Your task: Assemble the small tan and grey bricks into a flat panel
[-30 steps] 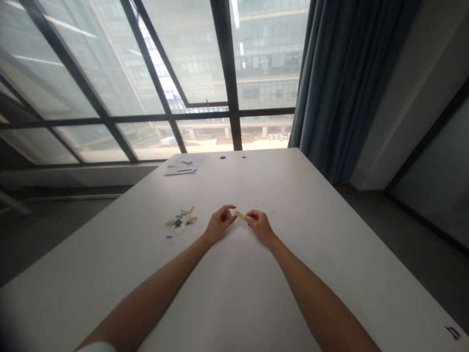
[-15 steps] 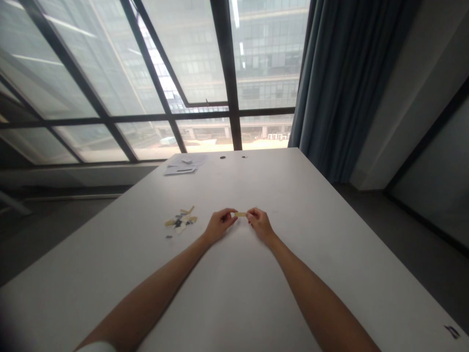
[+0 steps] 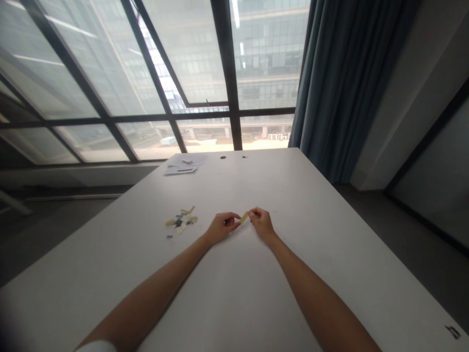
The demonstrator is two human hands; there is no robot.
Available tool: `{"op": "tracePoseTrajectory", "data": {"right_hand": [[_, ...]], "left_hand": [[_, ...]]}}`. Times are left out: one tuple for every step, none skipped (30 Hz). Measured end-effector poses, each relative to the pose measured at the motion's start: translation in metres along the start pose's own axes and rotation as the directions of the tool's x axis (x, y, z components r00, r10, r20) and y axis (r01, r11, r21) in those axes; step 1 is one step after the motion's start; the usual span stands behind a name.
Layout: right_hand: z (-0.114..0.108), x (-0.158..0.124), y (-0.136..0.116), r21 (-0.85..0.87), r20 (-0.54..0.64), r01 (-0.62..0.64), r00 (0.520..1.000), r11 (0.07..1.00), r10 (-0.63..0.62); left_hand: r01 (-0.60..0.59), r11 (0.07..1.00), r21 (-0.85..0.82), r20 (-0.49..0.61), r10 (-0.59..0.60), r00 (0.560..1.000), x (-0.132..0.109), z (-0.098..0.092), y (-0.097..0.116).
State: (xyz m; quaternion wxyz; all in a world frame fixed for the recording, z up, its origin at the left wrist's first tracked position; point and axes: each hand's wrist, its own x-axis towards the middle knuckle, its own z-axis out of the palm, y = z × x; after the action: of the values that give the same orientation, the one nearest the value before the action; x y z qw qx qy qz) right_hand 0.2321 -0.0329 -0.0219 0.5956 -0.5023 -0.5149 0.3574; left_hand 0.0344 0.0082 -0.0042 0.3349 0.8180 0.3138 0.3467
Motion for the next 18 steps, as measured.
{"op": "tracePoseTrajectory", "data": {"right_hand": [[0.0,-0.0001,-0.0004,-0.006,0.01,0.003,1.0,1.0,-0.003],[-0.0001,-0.0003,-0.001,-0.013,0.022,0.008,1.0,1.0,-0.007],[-0.0001,-0.0003,-0.0016,-0.019,0.033,0.013,0.999,1.0,-0.012],[-0.0002,-0.0003,-0.0023,-0.026,0.046,0.017,0.999,1.0,-0.016],[-0.0002,-0.0003,-0.0029,-0.034,0.06,0.022,0.998,0.999,-0.02],[-0.0002,-0.0002,-0.0035,-0.043,0.073,0.026,0.997,0.999,-0.023],[-0.0002,-0.0001,-0.0039,-0.051,0.085,0.03,0.996,0.998,-0.026],[0.0,0.0001,-0.0042,-0.058,0.096,0.033,0.995,0.998,-0.028],[0.0001,0.0002,-0.0043,-0.062,0.104,0.036,0.994,0.997,-0.029],[0.0004,0.0003,-0.0043,-0.064,0.107,0.036,0.994,0.997,-0.029],[0.0007,0.0004,-0.0041,-0.064,0.107,0.034,0.994,0.997,-0.027],[0.001,0.0005,-0.0038,-0.064,0.107,0.031,0.994,0.997,-0.024],[0.0014,0.0006,-0.0034,-0.063,0.109,0.029,0.994,0.998,-0.022],[0.0018,0.0006,-0.0031,-0.064,0.11,0.029,0.994,0.998,-0.022],[0.0022,0.0006,-0.0027,-0.066,0.109,0.032,0.994,0.997,-0.025],[0.0025,0.0004,-0.0025,-0.068,0.106,0.042,0.994,0.997,-0.035],[0.0028,0.0001,-0.0022,-0.069,0.097,0.057,0.994,0.996,-0.05],[0.0031,-0.0005,-0.0021,-0.07,0.084,0.076,0.994,0.995,-0.07]], "left_hand": [[-0.003,1.0,0.006,0.003,0.003,1.0,0.0,-0.0001,0.0003],[-0.007,1.0,0.007,0.006,0.007,1.0,-0.0001,-0.0002,0.0007],[-0.013,1.0,0.004,0.01,0.013,1.0,-0.0003,-0.0004,0.0012],[-0.022,1.0,-0.001,0.017,0.022,1.0,-0.0006,-0.0005,0.0019],[-0.031,1.0,-0.005,0.027,0.031,0.999,-0.0009,-0.0007,0.0026],[-0.038,0.999,-0.006,0.039,0.039,0.998,-0.0012,-0.0008,0.0032],[-0.043,0.999,-0.004,0.053,0.043,0.998,-0.0015,-0.0009,0.0039],[-0.047,0.999,-0.001,0.064,0.047,0.997,-0.0018,-0.0009,0.0044],[-0.049,0.999,0.002,0.072,0.048,0.996,-0.002,-0.001,0.0049],[-0.05,0.999,0.003,0.075,0.05,0.996,-0.0022,-0.001,0.0053],[-0.051,0.999,0.002,0.077,0.051,0.996,-0.0024,-0.001,0.0056],[-0.052,0.999,0.001,0.078,0.052,0.996,-0.0025,-0.001,0.0058],[-0.053,0.999,-0.003,0.077,0.053,0.996,-0.0027,-0.001,0.0059],[-0.052,0.999,-0.011,0.074,0.053,0.996,-0.0028,-0.0009,0.006],[-0.049,0.999,-0.02,0.07,0.05,0.996,-0.0029,-0.0008,0.0059],[-0.044,0.999,-0.032,0.063,0.046,0.997,-0.0029,-0.0006,0.0056],[-0.039,0.998,-0.043,0.05,0.041,0.998,-0.0028,-0.0003,0.0052],[-0.032,0.998,-0.054,0.033,0.034,0.999,-0.0026,-0.0001,0.0046]]}}
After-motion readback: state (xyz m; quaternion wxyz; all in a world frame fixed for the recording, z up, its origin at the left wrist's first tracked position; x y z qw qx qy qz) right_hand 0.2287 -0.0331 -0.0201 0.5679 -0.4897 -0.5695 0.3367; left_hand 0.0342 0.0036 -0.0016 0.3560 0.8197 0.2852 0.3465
